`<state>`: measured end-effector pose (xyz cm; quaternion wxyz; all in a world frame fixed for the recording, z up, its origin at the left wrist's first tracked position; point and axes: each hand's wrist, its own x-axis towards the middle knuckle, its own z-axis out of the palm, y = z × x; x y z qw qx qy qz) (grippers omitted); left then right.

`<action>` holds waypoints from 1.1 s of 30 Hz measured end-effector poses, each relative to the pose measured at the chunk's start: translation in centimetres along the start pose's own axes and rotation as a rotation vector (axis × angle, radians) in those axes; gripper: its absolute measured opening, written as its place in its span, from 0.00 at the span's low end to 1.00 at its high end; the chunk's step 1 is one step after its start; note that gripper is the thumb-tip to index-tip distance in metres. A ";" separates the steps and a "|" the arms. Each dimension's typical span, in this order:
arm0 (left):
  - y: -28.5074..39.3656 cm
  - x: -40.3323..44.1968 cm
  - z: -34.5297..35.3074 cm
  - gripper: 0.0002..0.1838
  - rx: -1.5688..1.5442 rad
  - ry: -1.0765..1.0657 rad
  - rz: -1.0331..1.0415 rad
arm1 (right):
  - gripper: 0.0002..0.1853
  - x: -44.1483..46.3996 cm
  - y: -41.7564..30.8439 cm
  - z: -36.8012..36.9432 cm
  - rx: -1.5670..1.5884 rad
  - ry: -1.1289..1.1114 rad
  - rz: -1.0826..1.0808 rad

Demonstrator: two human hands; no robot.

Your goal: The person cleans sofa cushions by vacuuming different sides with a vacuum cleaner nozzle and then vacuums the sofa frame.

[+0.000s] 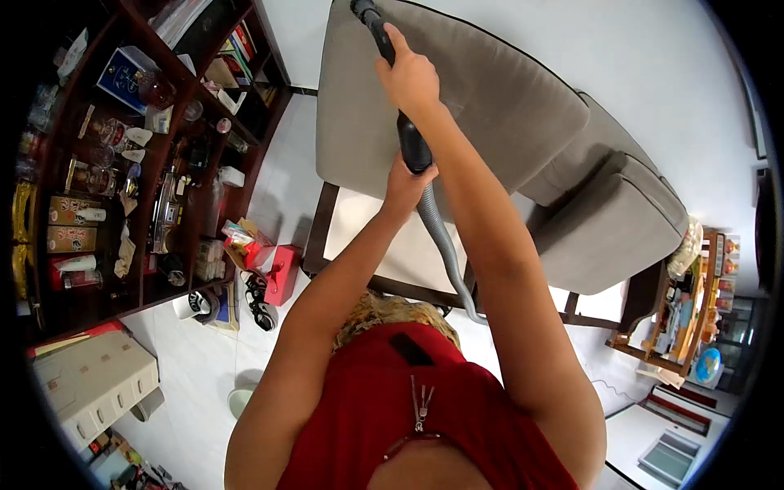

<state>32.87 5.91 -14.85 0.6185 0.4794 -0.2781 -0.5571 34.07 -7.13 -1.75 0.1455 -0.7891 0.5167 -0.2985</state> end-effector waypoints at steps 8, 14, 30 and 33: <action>-4.4 -3.8 -2.0 0.24 -0.013 0.114 -0.280 | 0.37 -6.7 1.0 5.1 -0.099 -0.193 0.034; -11.3 -8.7 -3.7 0.26 0.028 0.187 -0.613 | 0.37 -14.2 5.3 10.7 -0.130 -0.414 0.142; -9.3 -6.2 -2.3 0.27 0.165 -0.088 -0.293 | 0.37 -12.5 6.2 1.0 0.043 0.074 0.198; -8.9 -6.7 -1.3 0.24 0.103 -0.075 -0.367 | 0.38 -12.9 7.5 2.9 -0.043 0.038 0.189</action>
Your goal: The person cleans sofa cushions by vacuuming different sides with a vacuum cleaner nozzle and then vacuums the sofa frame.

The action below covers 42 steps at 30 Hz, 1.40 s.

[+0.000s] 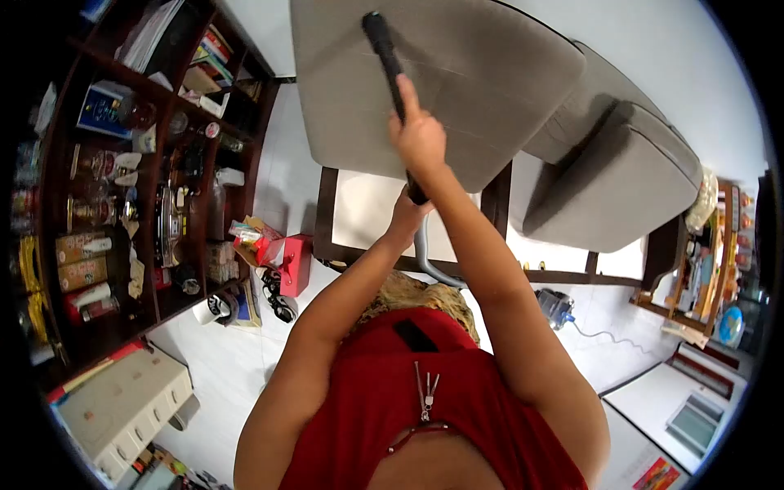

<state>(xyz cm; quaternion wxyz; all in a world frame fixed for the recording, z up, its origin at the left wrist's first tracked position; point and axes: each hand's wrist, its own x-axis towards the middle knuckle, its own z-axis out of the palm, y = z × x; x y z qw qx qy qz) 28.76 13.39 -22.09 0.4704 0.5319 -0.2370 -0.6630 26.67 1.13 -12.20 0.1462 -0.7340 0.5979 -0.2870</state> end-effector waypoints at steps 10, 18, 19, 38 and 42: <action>-7.0 -4.4 1.0 0.27 0.067 -0.075 -0.287 | 0.37 -7.2 6.8 2.5 0.058 -0.359 0.308; -3.7 -2.6 7.5 0.33 0.383 -0.115 0.231 | 0.38 -8.4 8.8 -8.3 0.186 0.090 0.272; -2.1 -2.2 9.2 0.34 0.393 -0.162 0.376 | 0.38 -7.6 8.9 -10.0 0.177 0.196 0.244; -6.6 -2.0 21.8 0.20 0.424 -0.241 -0.063 | 0.41 -11.5 23.7 -15.7 0.225 0.008 0.440; -6.5 -4.6 24.8 0.21 0.341 -0.134 0.159 | 0.37 -13.6 24.7 -20.7 0.518 0.019 0.341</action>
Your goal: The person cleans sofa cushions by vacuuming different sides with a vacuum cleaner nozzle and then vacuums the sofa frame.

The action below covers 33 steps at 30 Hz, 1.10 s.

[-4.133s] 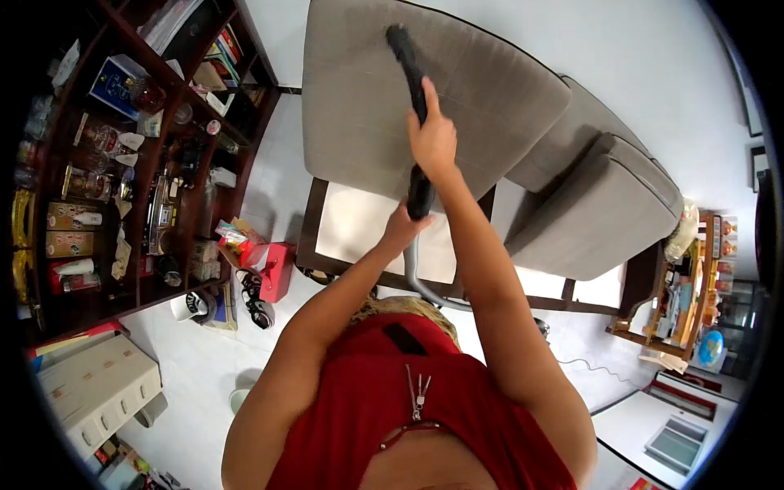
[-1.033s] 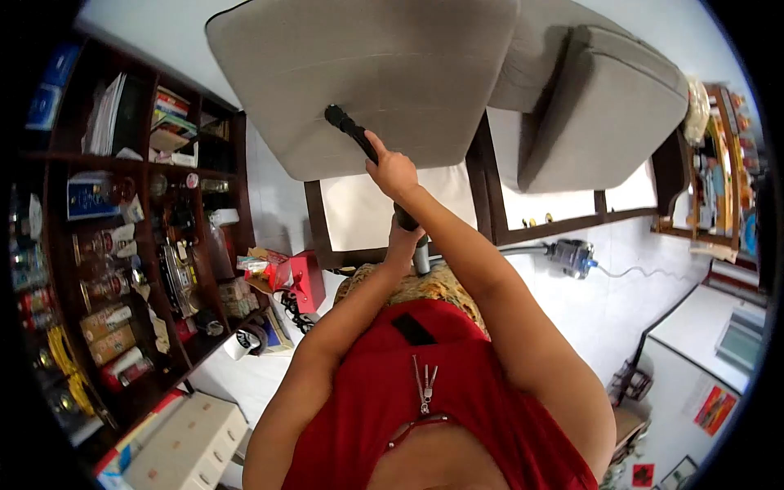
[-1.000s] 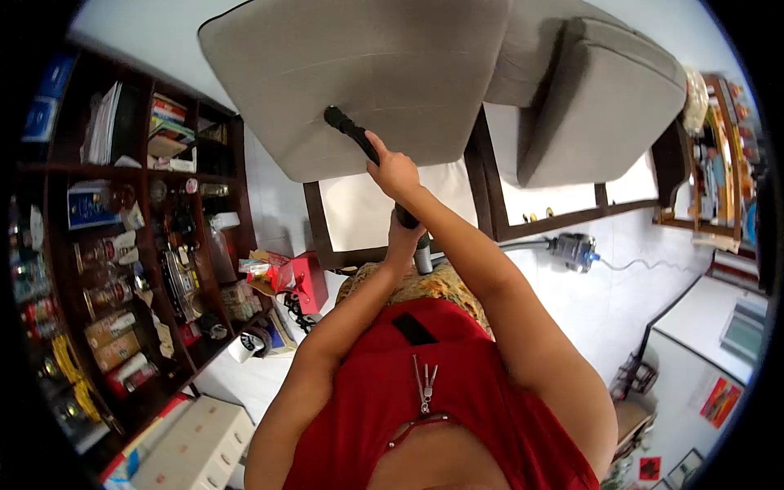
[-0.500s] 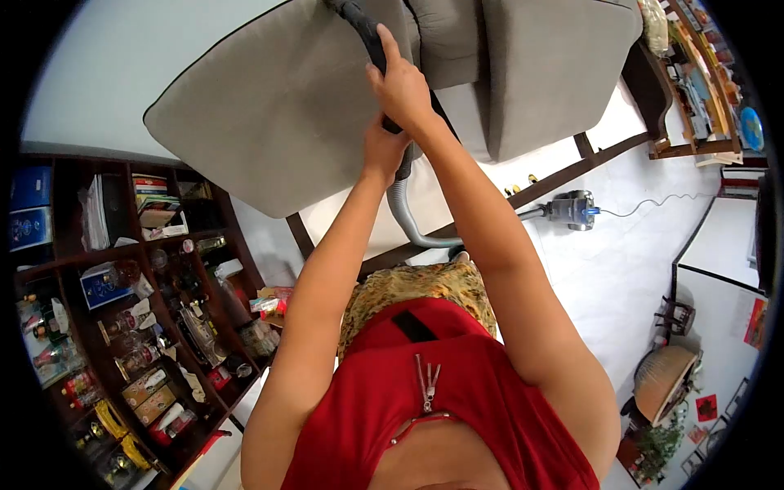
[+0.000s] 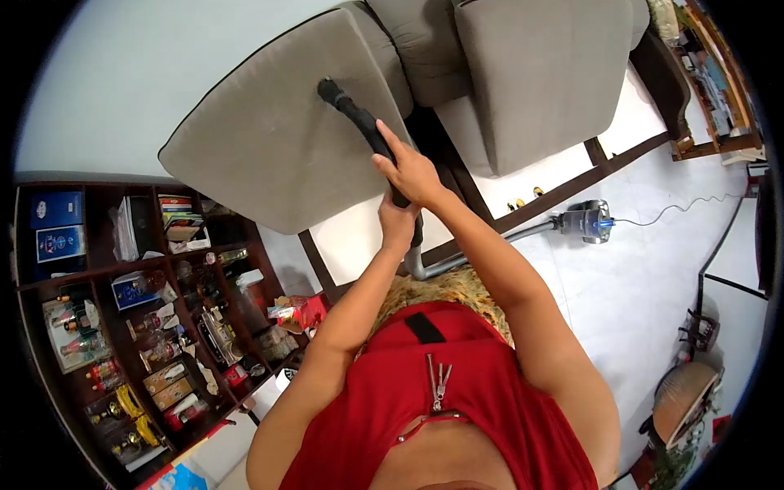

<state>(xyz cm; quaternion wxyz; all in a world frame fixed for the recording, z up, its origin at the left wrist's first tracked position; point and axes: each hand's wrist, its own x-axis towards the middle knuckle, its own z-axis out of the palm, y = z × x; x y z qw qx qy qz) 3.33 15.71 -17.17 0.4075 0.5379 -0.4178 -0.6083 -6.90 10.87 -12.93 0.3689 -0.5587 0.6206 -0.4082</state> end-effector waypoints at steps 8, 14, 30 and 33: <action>14.6 4.4 7.7 0.12 -0.253 -0.110 0.272 | 0.38 -2.7 2.7 -7.4 0.476 -0.049 -0.265; 12.9 9.3 11.6 0.08 -0.239 -0.080 0.184 | 0.36 -1.9 3.6 -8.7 0.262 0.113 0.021; 0.3 1.1 13.7 0.24 0.050 -0.092 -0.215 | 0.26 -4.0 8.6 -13.7 0.508 0.107 0.058; -0.3 0.6 13.1 0.37 0.243 -0.193 -0.050 | 0.44 0.4 5.1 -13.5 -0.034 0.141 -0.078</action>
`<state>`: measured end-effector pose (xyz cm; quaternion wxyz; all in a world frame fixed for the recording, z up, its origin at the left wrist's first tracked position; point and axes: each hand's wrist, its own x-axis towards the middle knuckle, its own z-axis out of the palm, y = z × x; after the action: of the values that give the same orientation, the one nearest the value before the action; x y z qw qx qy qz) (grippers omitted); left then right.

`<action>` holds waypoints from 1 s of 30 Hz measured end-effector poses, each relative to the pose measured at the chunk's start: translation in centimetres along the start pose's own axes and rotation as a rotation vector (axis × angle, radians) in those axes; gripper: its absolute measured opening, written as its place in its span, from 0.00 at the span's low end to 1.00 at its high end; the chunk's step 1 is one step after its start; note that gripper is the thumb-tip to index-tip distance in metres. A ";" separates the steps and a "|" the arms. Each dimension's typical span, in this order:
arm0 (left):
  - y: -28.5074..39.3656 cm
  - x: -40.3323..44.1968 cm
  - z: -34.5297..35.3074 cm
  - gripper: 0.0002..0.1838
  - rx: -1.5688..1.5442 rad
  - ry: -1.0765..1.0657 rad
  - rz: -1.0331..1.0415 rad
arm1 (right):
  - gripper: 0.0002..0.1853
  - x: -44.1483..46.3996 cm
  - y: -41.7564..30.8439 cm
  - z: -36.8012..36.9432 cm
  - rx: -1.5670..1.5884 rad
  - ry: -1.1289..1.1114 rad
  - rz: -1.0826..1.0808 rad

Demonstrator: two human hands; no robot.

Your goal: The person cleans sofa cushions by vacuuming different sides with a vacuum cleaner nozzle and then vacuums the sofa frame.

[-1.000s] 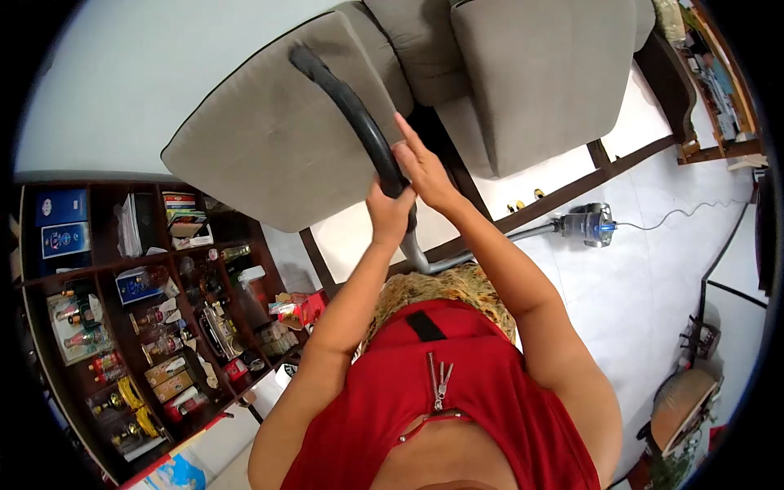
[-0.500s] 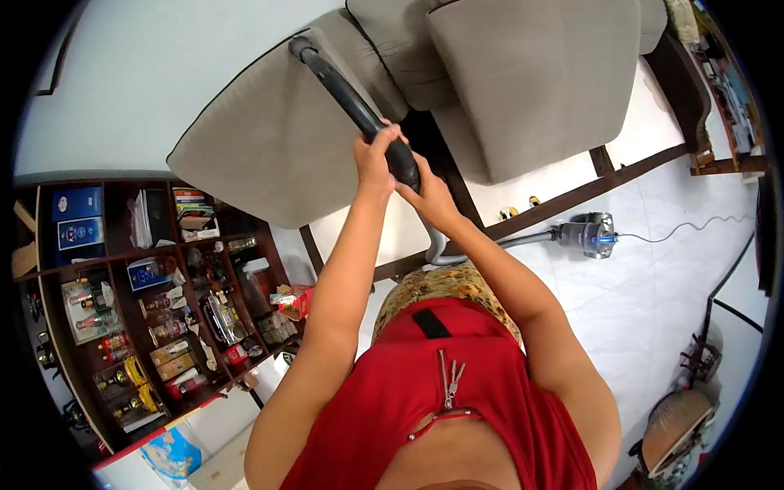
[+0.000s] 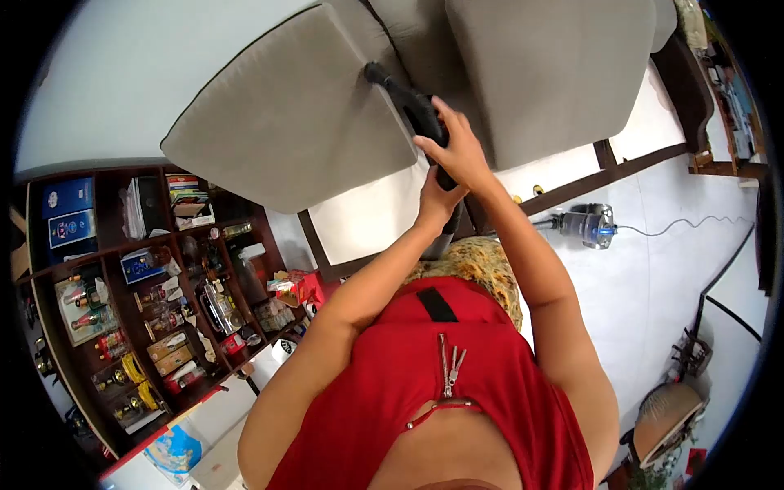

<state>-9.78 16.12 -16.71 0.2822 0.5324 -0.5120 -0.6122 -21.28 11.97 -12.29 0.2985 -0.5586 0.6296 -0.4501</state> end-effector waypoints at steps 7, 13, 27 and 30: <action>2.3 1.2 -5.5 0.47 0.324 -0.383 0.126 | 0.41 5.6 -3.0 1.9 -0.008 0.044 0.249; 7.0 11.9 -19.8 0.24 0.717 -0.129 0.492 | 0.35 10.5 -5.9 4.1 -0.204 0.207 0.061; 19.0 34.5 -35.2 0.47 1.462 0.337 0.491 | 0.30 4.9 2.6 6.6 -0.205 0.075 0.245; 18.5 36.8 -35.5 0.49 1.412 0.257 0.353 | 0.29 5.2 1.1 4.1 -0.099 0.147 0.300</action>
<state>9.89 -34.06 -9.68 0.0245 0.5646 -0.8249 -0.0154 -19.22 5.93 -14.31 0.2878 -0.4379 0.7474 -0.4085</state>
